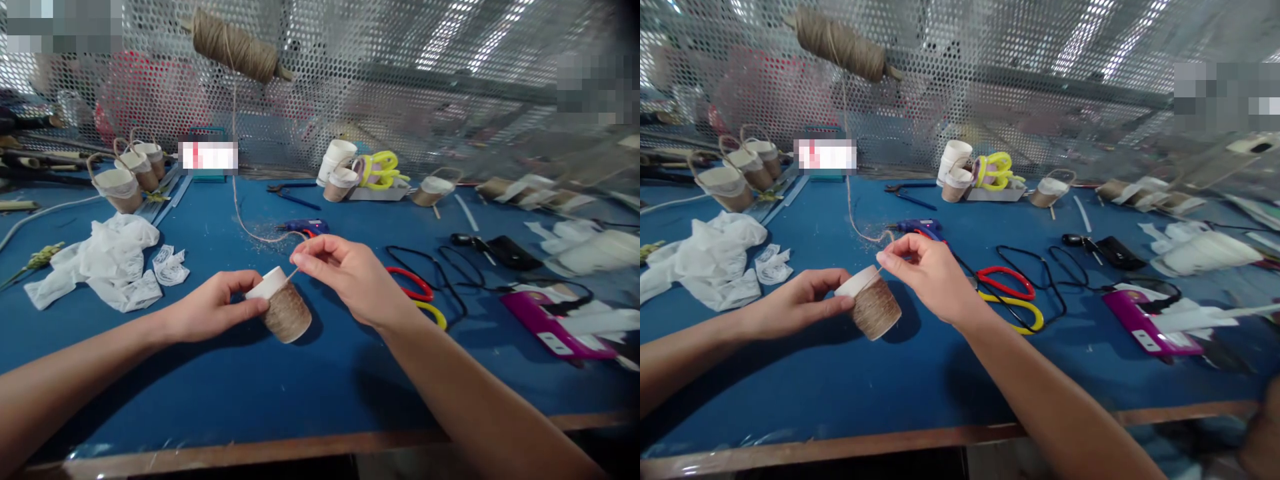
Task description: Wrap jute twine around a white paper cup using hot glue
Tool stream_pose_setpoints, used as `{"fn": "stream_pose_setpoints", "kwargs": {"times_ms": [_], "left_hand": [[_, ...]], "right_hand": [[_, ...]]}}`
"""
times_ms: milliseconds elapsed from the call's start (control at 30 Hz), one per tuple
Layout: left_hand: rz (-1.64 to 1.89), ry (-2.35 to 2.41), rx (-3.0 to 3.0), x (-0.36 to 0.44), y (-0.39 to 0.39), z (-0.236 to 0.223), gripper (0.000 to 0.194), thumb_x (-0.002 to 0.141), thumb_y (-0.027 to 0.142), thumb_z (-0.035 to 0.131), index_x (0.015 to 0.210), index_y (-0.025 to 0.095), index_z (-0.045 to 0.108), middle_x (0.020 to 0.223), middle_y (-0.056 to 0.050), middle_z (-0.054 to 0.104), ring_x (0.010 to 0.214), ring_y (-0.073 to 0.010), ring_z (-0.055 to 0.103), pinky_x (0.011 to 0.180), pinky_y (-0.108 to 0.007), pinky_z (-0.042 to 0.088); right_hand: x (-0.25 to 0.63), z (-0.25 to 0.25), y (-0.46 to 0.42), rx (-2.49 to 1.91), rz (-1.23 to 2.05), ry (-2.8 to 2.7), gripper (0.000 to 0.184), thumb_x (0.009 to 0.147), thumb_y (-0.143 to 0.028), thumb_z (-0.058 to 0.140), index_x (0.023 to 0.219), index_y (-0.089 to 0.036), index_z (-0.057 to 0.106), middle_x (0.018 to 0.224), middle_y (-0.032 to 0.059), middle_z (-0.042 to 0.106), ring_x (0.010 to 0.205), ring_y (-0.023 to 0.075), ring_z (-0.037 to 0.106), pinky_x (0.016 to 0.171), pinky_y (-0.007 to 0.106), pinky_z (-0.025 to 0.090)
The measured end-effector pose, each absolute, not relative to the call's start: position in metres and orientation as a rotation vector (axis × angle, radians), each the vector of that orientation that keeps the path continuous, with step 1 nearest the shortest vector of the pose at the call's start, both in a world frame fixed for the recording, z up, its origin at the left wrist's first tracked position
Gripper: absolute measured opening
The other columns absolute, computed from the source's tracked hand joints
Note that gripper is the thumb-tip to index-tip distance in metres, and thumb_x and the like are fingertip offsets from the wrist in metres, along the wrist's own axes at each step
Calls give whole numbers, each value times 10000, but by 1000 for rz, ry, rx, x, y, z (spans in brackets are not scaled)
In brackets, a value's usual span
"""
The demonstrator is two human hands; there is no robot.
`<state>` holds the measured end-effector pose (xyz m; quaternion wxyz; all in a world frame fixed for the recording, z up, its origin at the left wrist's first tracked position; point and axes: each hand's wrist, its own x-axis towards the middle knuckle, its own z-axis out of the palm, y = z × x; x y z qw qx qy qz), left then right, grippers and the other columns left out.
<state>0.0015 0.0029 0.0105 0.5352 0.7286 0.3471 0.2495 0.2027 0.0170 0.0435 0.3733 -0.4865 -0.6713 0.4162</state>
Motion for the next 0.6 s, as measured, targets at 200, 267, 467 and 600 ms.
{"fn": "stream_pose_setpoints", "kwargs": {"times_ms": [200, 267, 467, 600], "left_hand": [[581, 812, 1728, 3, 0, 11, 180, 851, 285, 476, 820, 126, 553, 751, -8, 532, 699, -126, 468, 664, -246, 400], [560, 809, 1737, 3, 0, 11, 193, 855, 287, 471, 870, 120, 567, 812, -31, 565, 756, -145, 496, 720, -269, 410], [546, 805, 1723, 3, -2, 11, 195, 853, 271, 476, 909, 114, 578, 872, -53, 588, 809, -159, 516, 765, -283, 415], [544, 804, 1703, 3, -2, 11, 189, 853, 270, 481, 908, 116, 576, 868, -52, 578, 801, -157, 506, 753, -282, 416]], "right_hand": [[209, 28, 13, -1238, 1100, -1631, 223, 728, -387, 623, 741, -173, 562, 733, 15, 593, 686, 145, 584, 689, 319, 469], [209, 26, 13, -1231, 1116, -1618, 226, 732, -390, 617, 733, -173, 556, 723, 16, 594, 681, 144, 586, 682, 317, 473], [210, 24, 12, -1247, 1165, -1596, 226, 720, -390, 621, 714, -177, 543, 704, 13, 593, 666, 137, 583, 669, 305, 480], [210, 23, 11, -1256, 1164, -1593, 208, 732, -371, 605, 720, -173, 541, 703, 16, 592, 664, 139, 587, 677, 315, 478]]}}
